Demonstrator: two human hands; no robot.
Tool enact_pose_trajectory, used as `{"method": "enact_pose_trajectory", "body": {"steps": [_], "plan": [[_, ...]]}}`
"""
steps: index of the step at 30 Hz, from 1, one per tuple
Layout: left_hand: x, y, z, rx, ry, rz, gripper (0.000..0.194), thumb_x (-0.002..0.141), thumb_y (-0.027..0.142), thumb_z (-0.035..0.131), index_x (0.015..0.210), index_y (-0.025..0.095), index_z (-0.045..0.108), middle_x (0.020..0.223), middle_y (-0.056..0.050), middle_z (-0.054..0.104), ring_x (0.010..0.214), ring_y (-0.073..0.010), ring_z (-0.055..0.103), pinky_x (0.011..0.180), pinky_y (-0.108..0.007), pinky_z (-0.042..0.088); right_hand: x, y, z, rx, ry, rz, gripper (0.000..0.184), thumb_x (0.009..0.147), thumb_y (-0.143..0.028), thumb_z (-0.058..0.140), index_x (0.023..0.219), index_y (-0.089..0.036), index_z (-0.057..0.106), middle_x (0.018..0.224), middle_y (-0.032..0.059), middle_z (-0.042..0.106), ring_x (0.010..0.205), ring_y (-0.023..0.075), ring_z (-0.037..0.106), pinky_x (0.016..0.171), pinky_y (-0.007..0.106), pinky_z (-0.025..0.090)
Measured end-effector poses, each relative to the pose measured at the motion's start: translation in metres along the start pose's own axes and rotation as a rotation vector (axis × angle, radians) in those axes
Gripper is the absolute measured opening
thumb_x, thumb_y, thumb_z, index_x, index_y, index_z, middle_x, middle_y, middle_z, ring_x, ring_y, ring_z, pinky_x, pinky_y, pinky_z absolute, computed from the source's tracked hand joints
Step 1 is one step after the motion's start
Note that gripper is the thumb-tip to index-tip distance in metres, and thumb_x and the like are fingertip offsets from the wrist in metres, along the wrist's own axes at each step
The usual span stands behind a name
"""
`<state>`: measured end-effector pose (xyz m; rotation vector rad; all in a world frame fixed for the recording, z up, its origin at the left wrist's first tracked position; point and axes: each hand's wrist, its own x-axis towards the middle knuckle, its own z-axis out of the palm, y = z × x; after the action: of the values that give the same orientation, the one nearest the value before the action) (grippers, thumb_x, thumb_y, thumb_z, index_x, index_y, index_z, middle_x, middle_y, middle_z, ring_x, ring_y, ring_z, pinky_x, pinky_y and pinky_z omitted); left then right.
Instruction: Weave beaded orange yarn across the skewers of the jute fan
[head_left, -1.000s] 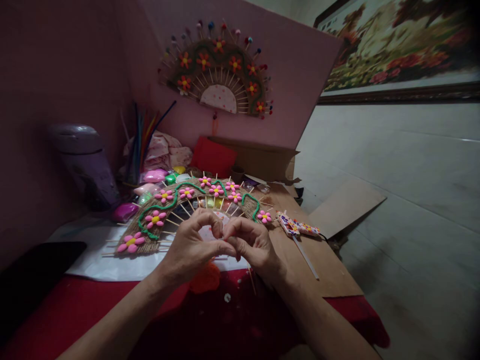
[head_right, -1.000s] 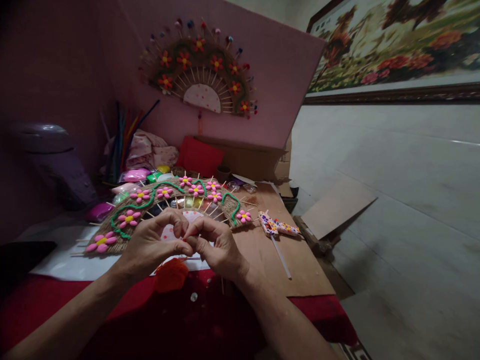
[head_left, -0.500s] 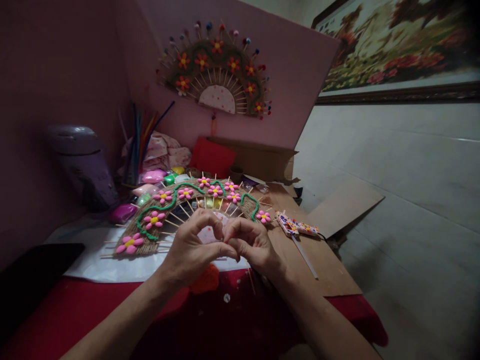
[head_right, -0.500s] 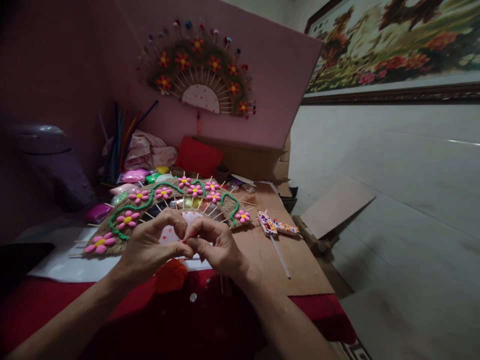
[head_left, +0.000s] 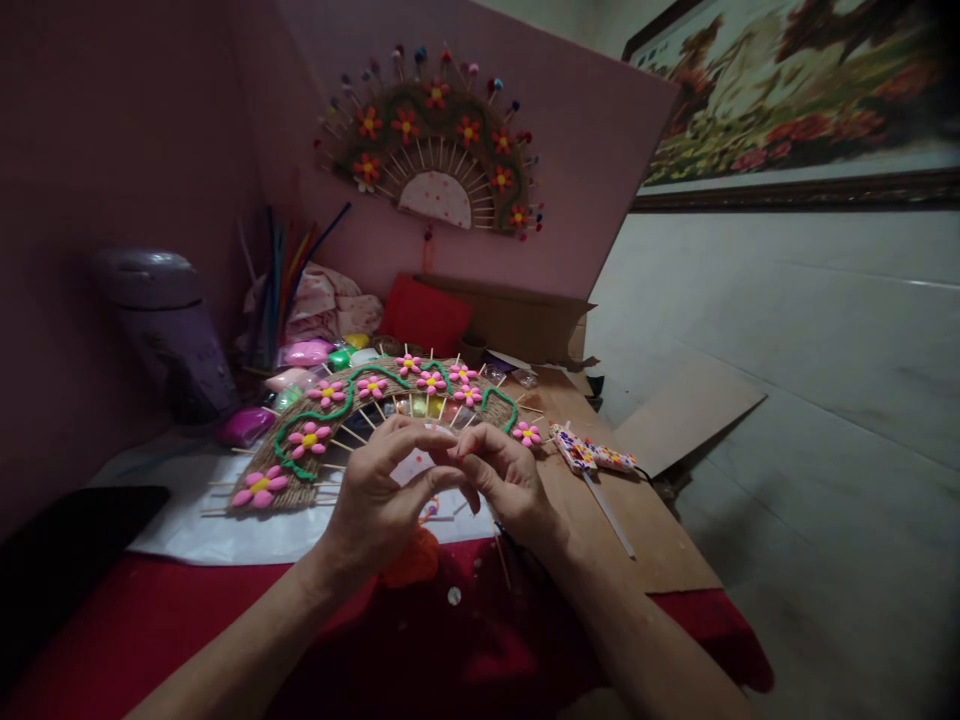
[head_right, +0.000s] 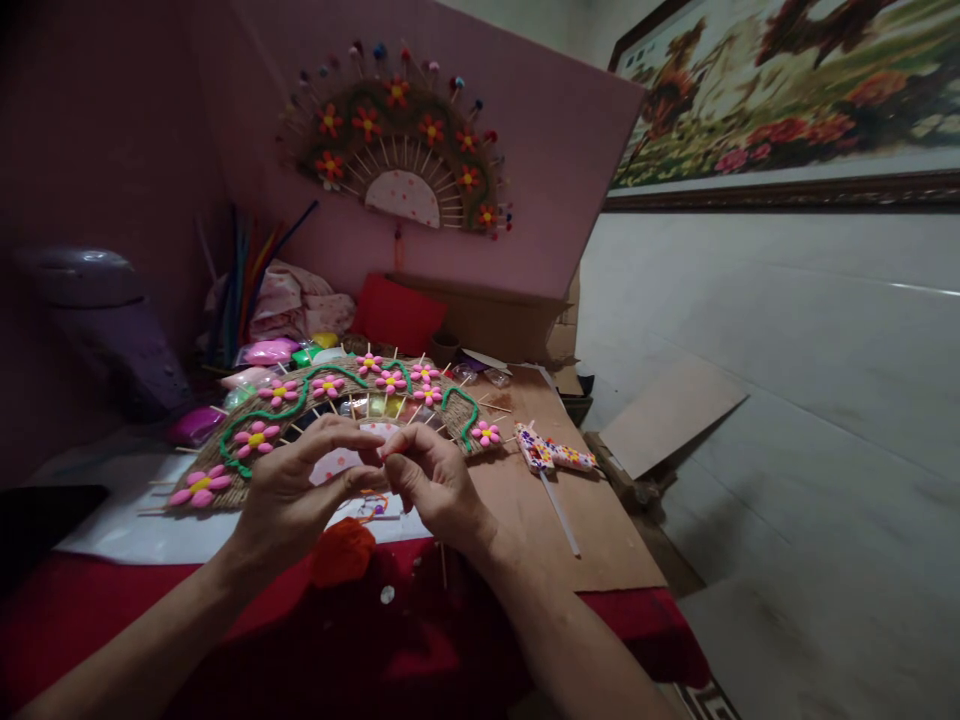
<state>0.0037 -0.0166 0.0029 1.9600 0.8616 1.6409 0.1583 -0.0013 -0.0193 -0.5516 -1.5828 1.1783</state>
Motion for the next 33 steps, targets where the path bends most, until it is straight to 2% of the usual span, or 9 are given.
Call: {"method": "enact_pose_trajectory", "body": {"steps": [2, 6, 10, 13, 18, 20, 28, 33], "plan": [[-0.002, -0.005, 0.001, -0.047, 0.005, 0.029, 0.018, 0.075, 0.014, 0.068, 0.088, 0.025, 0.072, 0.079, -0.002, 0.068, 0.077, -0.0169, 0.058, 0.069, -0.031, 0.047, 0.0, 0.001, 0.001, -0.032, 0.045, -0.041, 0.022, 0.086, -0.04, 0.058, 0.082, -0.02, 0.05, 0.064, -0.005, 0.044, 0.046, 0.0061, 0.038, 0.039, 0.018, 0.033], [-0.005, -0.012, 0.005, -0.107, 0.053, 0.057, 0.022, 0.074, 0.01, 0.069, 0.085, 0.027, 0.074, 0.072, 0.0, 0.069, 0.073, -0.0171, 0.057, 0.066, -0.031, 0.048, -0.002, -0.001, 0.003, -0.222, 0.11, -0.114, 0.016, 0.088, -0.034, 0.056, 0.083, -0.019, 0.052, 0.07, -0.0017, 0.046, 0.053, 0.008, 0.042, 0.043, 0.019, 0.036], [-0.006, -0.012, 0.005, -0.092, 0.07, 0.047, 0.019, 0.075, 0.012, 0.069, 0.084, 0.028, 0.075, 0.072, -0.001, 0.07, 0.072, -0.0172, 0.057, 0.063, -0.031, 0.048, -0.004, -0.004, 0.002, -0.31, 0.088, -0.143, 0.014, 0.089, -0.033, 0.053, 0.084, -0.02, 0.054, 0.073, -0.0002, 0.049, 0.058, 0.0103, 0.045, 0.049, 0.022, 0.039], [-0.005, -0.01, 0.005, -0.01, 0.068, 0.084, 0.019, 0.077, 0.013, 0.067, 0.088, 0.027, 0.074, 0.075, -0.002, 0.071, 0.073, -0.0175, 0.059, 0.064, -0.031, 0.049, -0.004, -0.003, 0.001, -0.288, 0.085, -0.155, 0.011, 0.09, -0.03, 0.054, 0.086, -0.02, 0.055, 0.074, -0.0001, 0.05, 0.059, 0.0104, 0.046, 0.05, 0.022, 0.039], [-0.002, -0.006, 0.005, 0.193, 0.099, 0.277, 0.016, 0.079, 0.01, 0.063, 0.086, 0.021, 0.072, 0.071, -0.002, 0.071, 0.068, -0.016, 0.059, 0.067, -0.032, 0.05, -0.004, 0.001, 0.001, -0.305, 0.162, -0.185, 0.01, 0.089, -0.027, 0.055, 0.088, -0.019, 0.061, 0.077, 0.0009, 0.054, 0.06, 0.0105, 0.048, 0.05, 0.023, 0.038], [-0.002, -0.005, 0.005, 0.231, 0.114, 0.313, 0.014, 0.078, 0.009, 0.064, 0.085, 0.019, 0.07, 0.071, -0.002, 0.07, 0.069, -0.0158, 0.059, 0.065, -0.031, 0.051, -0.004, 0.001, 0.001, -0.327, 0.183, -0.202, 0.009, 0.089, -0.027, 0.055, 0.088, -0.019, 0.061, 0.077, 0.0013, 0.056, 0.062, 0.0111, 0.05, 0.052, 0.024, 0.039], [-0.003, -0.005, 0.005, 0.191, 0.134, 0.184, 0.006, 0.076, 0.011, 0.068, 0.078, 0.017, 0.067, 0.075, -0.002, 0.067, 0.071, -0.0132, 0.062, 0.064, -0.025, 0.051, -0.004, 0.001, 0.002, -0.344, 0.21, -0.275, 0.006, 0.088, -0.021, 0.056, 0.085, -0.02, 0.061, 0.081, 0.0017, 0.056, 0.072, 0.0133, 0.052, 0.059, 0.027, 0.041], [-0.003, -0.005, 0.004, 0.173, 0.117, 0.157, 0.005, 0.076, 0.012, 0.069, 0.074, 0.016, 0.066, 0.073, -0.001, 0.066, 0.07, -0.0123, 0.061, 0.064, -0.023, 0.05, -0.004, -0.002, 0.002, -0.329, 0.177, -0.297, 0.006, 0.088, -0.019, 0.055, 0.087, -0.02, 0.061, 0.082, 0.0019, 0.056, 0.075, 0.0143, 0.053, 0.062, 0.029, 0.041]]}}
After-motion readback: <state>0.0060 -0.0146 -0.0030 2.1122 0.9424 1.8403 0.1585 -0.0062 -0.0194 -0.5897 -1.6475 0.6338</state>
